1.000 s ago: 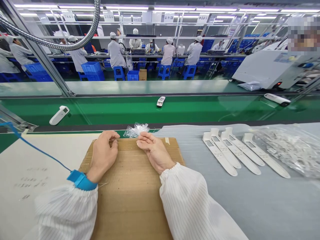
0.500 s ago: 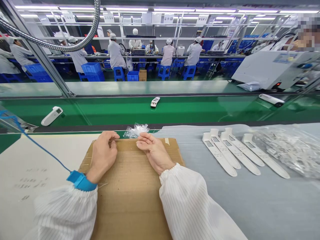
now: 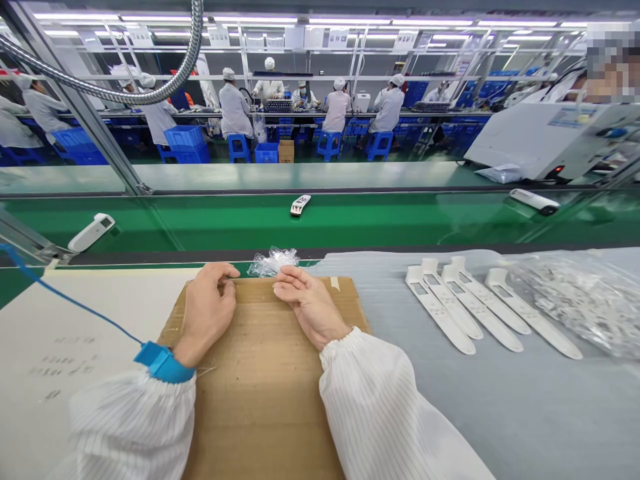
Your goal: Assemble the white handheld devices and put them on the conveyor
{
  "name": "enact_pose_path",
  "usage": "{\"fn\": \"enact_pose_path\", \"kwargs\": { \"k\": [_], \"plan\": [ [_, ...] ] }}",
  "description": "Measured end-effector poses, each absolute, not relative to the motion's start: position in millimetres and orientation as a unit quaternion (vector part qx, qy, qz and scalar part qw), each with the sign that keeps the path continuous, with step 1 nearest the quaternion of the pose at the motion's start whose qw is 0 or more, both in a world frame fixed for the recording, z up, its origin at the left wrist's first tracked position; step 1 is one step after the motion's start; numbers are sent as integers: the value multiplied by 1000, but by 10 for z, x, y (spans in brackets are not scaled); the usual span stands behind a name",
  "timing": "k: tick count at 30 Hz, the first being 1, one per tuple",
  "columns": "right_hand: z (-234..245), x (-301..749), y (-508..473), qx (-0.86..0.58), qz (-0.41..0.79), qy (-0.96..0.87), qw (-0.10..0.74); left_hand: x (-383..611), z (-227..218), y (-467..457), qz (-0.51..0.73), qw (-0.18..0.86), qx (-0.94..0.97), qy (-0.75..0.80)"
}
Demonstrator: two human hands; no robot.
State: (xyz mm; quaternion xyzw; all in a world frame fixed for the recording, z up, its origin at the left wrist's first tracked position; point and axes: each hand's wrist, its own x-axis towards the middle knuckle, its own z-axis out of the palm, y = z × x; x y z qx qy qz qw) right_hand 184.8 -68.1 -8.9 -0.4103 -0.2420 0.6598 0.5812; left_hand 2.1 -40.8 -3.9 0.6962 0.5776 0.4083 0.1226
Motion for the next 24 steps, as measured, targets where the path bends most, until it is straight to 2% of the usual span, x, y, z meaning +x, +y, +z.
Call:
{"fn": "enact_pose_path", "kwargs": {
  "k": [24],
  "plan": [
    [-100, 1844, -671, -402, 663, -237, 585, 15, 5, -442, 426, 101, 704, 559]
  ]
}}
